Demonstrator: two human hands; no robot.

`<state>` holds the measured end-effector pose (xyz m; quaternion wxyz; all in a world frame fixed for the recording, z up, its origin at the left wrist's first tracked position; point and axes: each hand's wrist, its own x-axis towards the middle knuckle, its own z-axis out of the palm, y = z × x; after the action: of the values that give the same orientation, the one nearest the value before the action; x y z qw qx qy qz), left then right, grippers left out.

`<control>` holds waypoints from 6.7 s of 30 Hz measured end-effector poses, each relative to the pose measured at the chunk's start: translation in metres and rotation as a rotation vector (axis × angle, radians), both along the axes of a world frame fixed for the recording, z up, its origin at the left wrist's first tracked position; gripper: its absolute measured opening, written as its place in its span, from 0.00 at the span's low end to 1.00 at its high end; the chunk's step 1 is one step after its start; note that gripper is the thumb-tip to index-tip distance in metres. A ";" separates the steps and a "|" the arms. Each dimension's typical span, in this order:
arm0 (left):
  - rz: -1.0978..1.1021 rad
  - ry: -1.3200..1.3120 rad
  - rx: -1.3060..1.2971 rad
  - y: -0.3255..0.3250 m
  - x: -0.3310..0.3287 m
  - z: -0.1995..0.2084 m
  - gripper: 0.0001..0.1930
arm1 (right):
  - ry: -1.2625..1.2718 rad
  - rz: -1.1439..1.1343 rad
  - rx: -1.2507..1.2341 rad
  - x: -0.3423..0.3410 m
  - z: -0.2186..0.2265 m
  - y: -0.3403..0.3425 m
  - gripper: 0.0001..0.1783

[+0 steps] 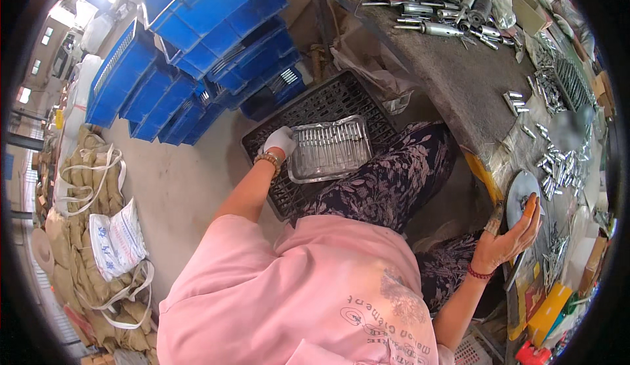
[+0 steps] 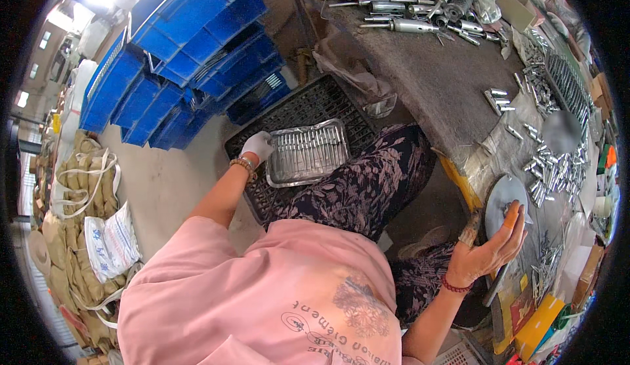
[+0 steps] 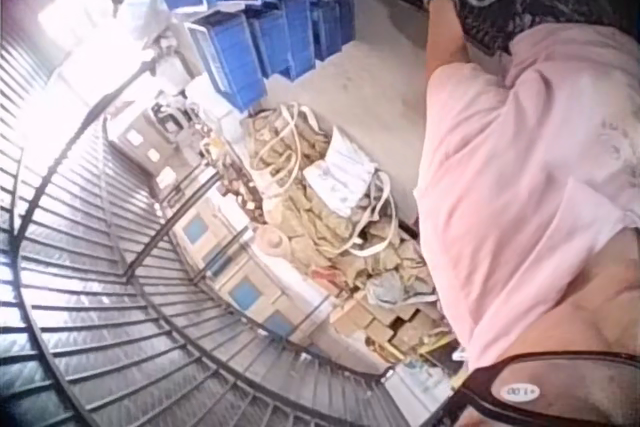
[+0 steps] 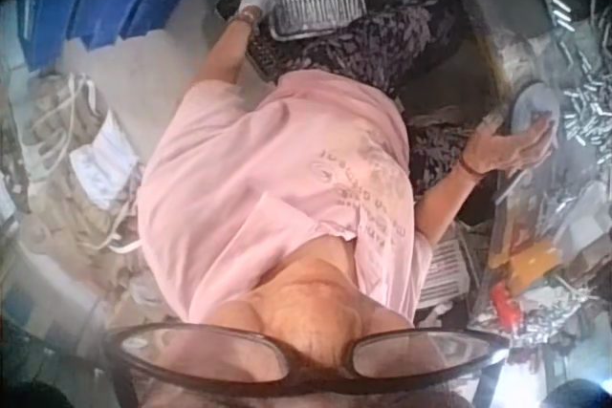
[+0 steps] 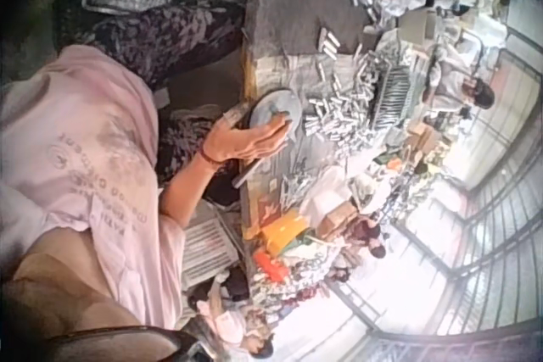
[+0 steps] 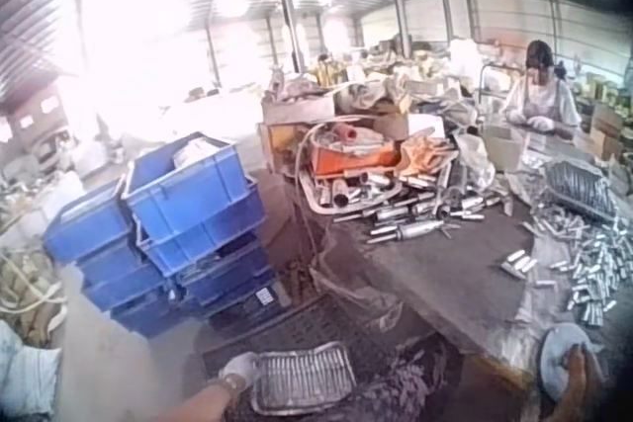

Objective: The recorder is using a hammer to assemble small metal hardware components at a workbench in a factory setting.

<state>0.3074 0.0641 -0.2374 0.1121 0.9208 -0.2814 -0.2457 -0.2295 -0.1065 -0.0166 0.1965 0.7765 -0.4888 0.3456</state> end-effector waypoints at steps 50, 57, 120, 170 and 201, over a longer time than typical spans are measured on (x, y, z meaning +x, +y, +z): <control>-0.729 -0.427 -1.036 -0.296 -0.281 0.226 0.20 | -0.102 0.056 -0.036 0.008 0.006 -0.001 0.25; -1.102 -0.191 -0.944 -0.382 -0.282 0.255 0.18 | -0.091 0.038 0.043 0.005 0.010 0.007 0.28; -1.418 -0.138 -0.541 -0.389 -0.276 0.288 0.41 | -0.128 0.020 0.077 0.006 0.017 0.000 0.18; -1.290 0.404 -0.817 -0.217 -0.354 0.294 0.10 | 0.257 -0.388 0.460 -0.221 0.084 -0.010 0.07; -1.455 0.268 -0.872 -0.229 -0.345 0.288 0.08 | -0.408 0.098 0.632 -0.063 0.088 0.015 0.15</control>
<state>-0.0378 -0.1650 0.0511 0.3029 0.3492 -0.8556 -0.2329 -0.2928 -0.0917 0.0714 -0.1709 0.7366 -0.5625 0.3343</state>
